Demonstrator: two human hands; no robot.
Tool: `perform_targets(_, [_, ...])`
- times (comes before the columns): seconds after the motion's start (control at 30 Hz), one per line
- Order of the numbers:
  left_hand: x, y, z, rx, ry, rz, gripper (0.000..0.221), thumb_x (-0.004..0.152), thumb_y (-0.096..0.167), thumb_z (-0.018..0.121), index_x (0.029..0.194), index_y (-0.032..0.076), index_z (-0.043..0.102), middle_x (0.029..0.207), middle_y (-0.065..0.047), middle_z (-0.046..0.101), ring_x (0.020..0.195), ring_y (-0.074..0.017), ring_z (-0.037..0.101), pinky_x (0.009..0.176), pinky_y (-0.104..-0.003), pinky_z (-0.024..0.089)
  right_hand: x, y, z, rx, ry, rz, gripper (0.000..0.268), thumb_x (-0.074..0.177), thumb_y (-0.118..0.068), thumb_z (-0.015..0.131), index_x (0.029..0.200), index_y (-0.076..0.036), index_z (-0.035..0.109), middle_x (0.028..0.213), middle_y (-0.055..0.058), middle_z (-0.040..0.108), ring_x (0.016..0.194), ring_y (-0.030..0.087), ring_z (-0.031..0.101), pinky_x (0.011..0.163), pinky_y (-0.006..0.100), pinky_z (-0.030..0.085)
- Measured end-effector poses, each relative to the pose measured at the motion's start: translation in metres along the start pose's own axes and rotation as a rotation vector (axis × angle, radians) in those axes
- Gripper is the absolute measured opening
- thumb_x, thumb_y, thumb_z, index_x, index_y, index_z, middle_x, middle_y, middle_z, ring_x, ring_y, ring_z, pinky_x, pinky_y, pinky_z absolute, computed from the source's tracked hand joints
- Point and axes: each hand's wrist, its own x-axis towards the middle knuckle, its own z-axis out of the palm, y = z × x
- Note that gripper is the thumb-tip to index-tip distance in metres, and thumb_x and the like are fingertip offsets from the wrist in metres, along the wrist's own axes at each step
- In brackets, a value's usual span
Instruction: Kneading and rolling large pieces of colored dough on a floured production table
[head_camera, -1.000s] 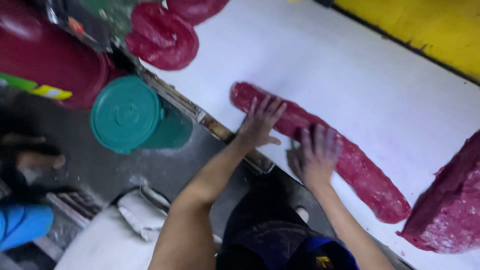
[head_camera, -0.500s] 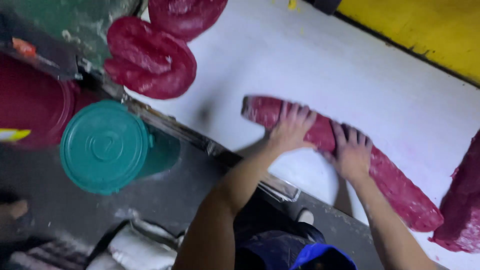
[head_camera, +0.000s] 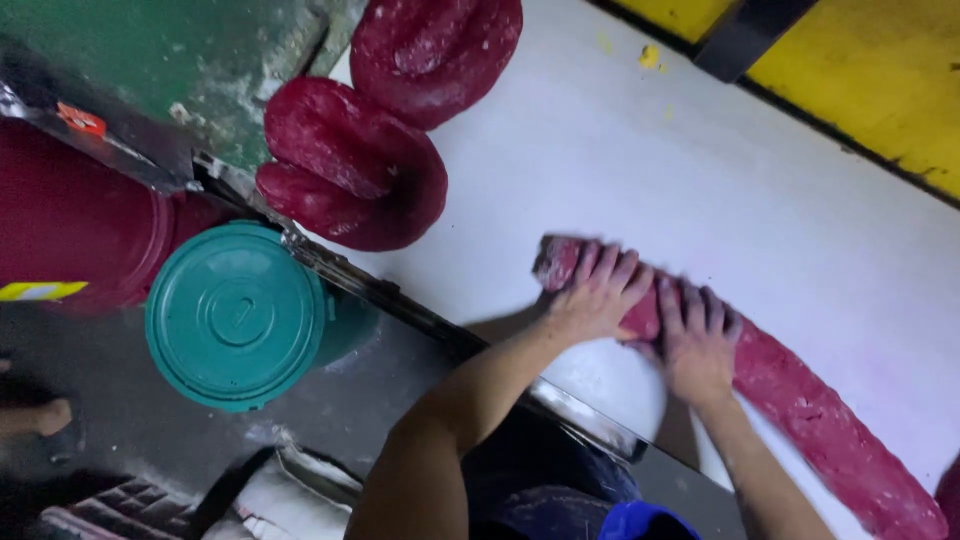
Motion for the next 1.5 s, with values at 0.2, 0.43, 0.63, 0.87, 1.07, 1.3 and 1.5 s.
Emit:
perform_targets(0.2, [0.044, -0.015, 0.024, -0.29, -0.19, -0.089, 0.095, 0.053, 0.078, 0.078, 0.127, 0.022, 0.057, 0.108, -0.008, 0.063, 0.103, -0.0344, 0.063, 0.1, -0.065, 0.042, 0.043, 0.035, -0.01, 0.164, -0.298, 0.111, 0.113, 0.065, -0.077, 0.074, 0.163, -0.036, 0.035, 0.144, 0.007, 0.055, 0.133, 0.038, 0.054, 0.106, 0.06, 0.043])
perform_targets(0.43, [-0.028, 0.001, -0.073, -0.191, -0.074, -0.027, 0.107, 0.072, 0.049, 0.086, 0.16, 0.017, 0.034, 0.163, -0.017, 0.038, 0.153, -0.0404, 0.033, 0.126, -0.061, 0.024, -0.031, -0.006, -0.016, 0.166, -0.063, 0.032, 0.106, 0.078, -0.058, 0.07, 0.167, -0.024, 0.023, 0.165, 0.019, 0.028, 0.153, 0.047, 0.023, 0.119, 0.068, 0.019])
perform_targets(0.63, [-0.023, -0.026, -0.016, -0.082, 0.139, -0.012, 0.075, 0.095, 0.056, 0.055, 0.155, 0.011, 0.044, 0.156, -0.016, 0.045, 0.145, -0.0378, 0.043, 0.122, -0.057, 0.031, 0.006, -0.053, -0.03, 0.102, 0.04, 0.004, 0.112, 0.073, -0.054, 0.077, 0.165, -0.014, 0.028, 0.165, 0.025, 0.032, 0.151, 0.05, 0.026, 0.119, 0.069, 0.013])
perform_targets(0.87, [0.055, -0.045, 0.042, -0.159, 0.452, -0.197, 0.047, 0.085, 0.063, 0.054, 0.094, 0.019, 0.066, 0.081, -0.004, 0.059, 0.078, -0.0281, 0.061, 0.085, -0.053, 0.05, 0.081, -0.017, 0.0, -0.01, -0.078, 0.138, 0.111, 0.067, -0.067, 0.078, 0.16, -0.022, 0.039, 0.134, 0.011, 0.058, 0.124, 0.038, 0.057, 0.098, 0.058, 0.045])
perform_targets(1.07, [0.024, -0.064, -0.056, -0.409, 0.309, -0.168, 0.069, 0.085, 0.044, 0.075, 0.146, 0.019, 0.055, 0.149, -0.022, 0.054, 0.137, -0.0464, 0.053, 0.117, -0.066, 0.035, 0.065, -0.023, -0.012, 0.218, -0.168, 0.19, 0.122, 0.066, -0.063, 0.082, 0.166, -0.021, 0.025, 0.158, 0.017, 0.04, 0.147, 0.043, 0.037, 0.116, 0.063, 0.028])
perform_targets(1.3, [0.031, -0.074, 0.031, -0.769, 0.351, -0.383, 0.052, 0.11, 0.03, 0.044, 0.155, 0.005, 0.043, 0.142, -0.034, 0.054, 0.134, -0.0539, 0.05, 0.115, -0.061, 0.04, 0.111, -0.081, -0.026, 0.118, -0.202, 0.09, 0.119, 0.074, -0.056, 0.083, 0.166, -0.012, 0.022, 0.167, 0.022, 0.027, 0.155, 0.044, 0.021, 0.122, 0.064, 0.016])
perform_targets(1.5, [0.04, -0.069, 0.061, -0.767, 0.284, -0.557, 0.031, 0.108, 0.035, 0.049, 0.121, 0.021, 0.072, 0.115, -0.002, 0.073, 0.113, -0.026, 0.068, 0.103, -0.041, 0.05, 0.123, -0.075, 0.043, 0.075, 0.023, 0.101, 0.086, 0.084, -0.043, 0.066, 0.156, -0.004, 0.039, 0.135, 0.018, 0.053, 0.129, 0.039, 0.047, 0.11, 0.059, 0.03])
